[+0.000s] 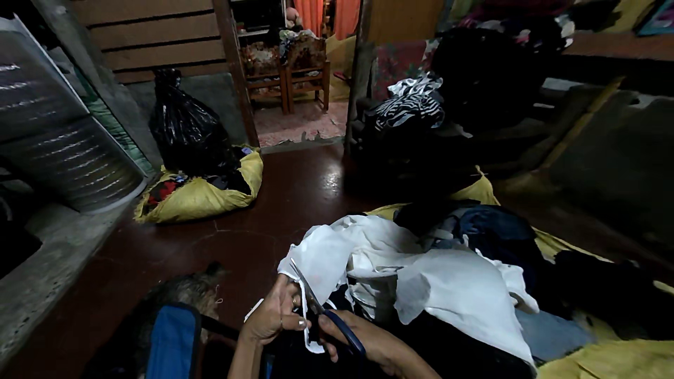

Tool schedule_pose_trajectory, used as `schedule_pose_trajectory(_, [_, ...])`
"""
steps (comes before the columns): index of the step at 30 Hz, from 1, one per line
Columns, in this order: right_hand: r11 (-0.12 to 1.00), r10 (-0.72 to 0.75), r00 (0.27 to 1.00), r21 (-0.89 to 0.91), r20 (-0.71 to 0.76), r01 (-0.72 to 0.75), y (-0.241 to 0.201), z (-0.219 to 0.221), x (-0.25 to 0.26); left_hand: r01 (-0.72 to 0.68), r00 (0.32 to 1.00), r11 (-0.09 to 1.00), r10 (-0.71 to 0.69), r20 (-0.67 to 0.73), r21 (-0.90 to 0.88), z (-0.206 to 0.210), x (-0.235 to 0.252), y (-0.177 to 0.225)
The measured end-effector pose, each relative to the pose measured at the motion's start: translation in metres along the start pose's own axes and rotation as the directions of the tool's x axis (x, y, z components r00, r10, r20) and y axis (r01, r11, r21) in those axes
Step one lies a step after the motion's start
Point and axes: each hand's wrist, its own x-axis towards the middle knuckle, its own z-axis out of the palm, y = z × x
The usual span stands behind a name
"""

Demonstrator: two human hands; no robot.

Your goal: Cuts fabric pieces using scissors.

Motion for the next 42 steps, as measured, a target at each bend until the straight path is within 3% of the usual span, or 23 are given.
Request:
schedule_pose_trajectory(7, [1.000, 0.028, 0.997, 0.008, -0.066, -0.027, 0.000, -0.002, -0.007, 0.003, 0.999, 1.000, -0.002, -0.049, 0.018, -0.001, -0.001, 0.000])
schedule_pose_trajectory(13, [0.988, 0.054, 0.994, -0.141, -0.090, -0.066, -0.001, -0.012, -0.018, -0.086, 0.934, 0.991, 0.043, -0.353, -0.107, 0.004, 0.005, -0.004])
schedule_pose_trajectory(18, [0.968, 0.051, 0.995, -0.242, -0.089, -0.071, -0.006, -0.018, -0.022, -0.106, 0.911, 0.986, 0.043, -0.411, -0.132, 0.007, 0.005, 0.003])
schedule_pose_trajectory(23, [0.942, 0.053, 0.994, -0.326, -0.094, -0.081, -0.007, -0.022, -0.020, -0.070, 0.869, 0.997, 0.044, -0.492, -0.034, 0.016, 0.009, 0.010])
schedule_pose_trajectory(42, [0.921, 0.001, 0.987, -0.384, -0.164, -0.065, -0.001, -0.015, -0.013, -0.054, 0.880, 0.996, 0.083, -0.468, 0.076, 0.018, 0.010, 0.012])
